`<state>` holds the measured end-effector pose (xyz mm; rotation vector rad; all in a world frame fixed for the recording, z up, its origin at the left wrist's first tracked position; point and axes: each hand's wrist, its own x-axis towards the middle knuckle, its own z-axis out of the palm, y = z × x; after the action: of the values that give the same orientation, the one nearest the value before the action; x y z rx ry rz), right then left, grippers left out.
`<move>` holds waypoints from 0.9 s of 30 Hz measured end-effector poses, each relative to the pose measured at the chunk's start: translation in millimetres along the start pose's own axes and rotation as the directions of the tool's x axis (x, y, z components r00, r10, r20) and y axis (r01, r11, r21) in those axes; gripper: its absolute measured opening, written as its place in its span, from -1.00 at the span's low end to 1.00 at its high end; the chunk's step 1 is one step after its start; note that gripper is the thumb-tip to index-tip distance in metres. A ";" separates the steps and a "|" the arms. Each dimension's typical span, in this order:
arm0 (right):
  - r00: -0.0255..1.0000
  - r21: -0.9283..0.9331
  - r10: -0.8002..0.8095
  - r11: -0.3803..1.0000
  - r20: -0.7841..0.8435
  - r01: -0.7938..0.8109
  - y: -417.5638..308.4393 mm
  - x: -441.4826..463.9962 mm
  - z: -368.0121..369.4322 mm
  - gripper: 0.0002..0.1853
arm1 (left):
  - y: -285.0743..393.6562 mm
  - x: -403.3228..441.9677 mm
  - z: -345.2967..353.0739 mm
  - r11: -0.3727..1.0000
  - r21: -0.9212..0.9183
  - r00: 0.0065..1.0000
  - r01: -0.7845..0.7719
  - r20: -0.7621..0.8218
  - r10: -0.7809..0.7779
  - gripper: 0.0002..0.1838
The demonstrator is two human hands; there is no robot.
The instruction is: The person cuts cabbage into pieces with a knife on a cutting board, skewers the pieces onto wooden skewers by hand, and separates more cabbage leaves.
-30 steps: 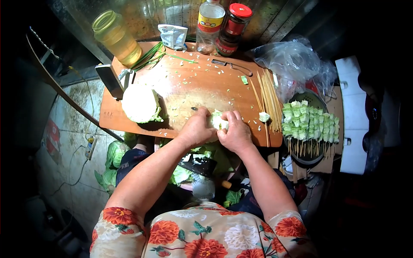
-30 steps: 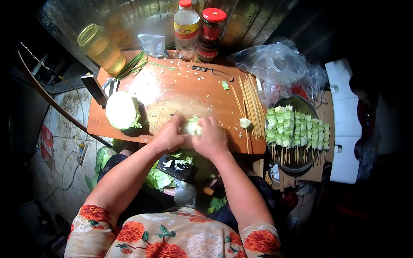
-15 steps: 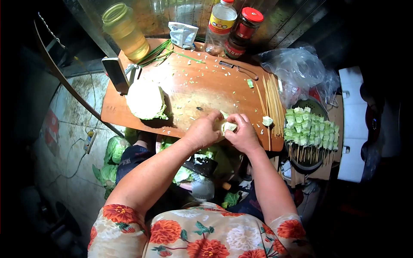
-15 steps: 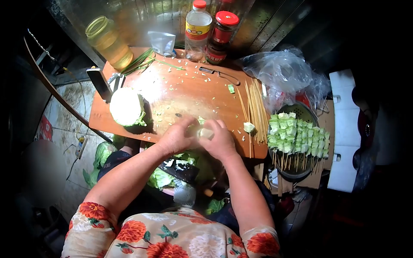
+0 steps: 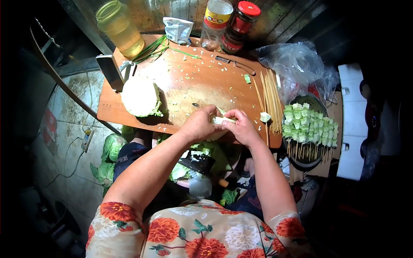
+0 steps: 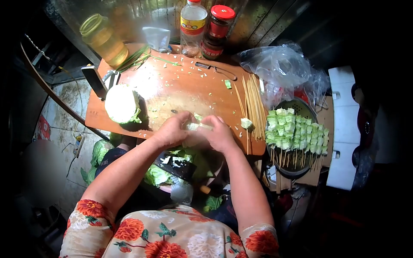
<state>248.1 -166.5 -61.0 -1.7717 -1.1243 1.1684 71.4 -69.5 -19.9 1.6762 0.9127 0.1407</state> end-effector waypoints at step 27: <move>0.970 -0.274 -0.237 0.938 -0.058 0.212 -32.1 -27.6 9.1 -0.56 | -20.9 10.3 0.5 0.998 -0.031 0.998 0.057 0.043 -0.056 -0.56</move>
<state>225.1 -179.6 -26.7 -1.8151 -1.4407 0.8222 68.6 -62.7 -42.0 1.6163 0.9206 0.0816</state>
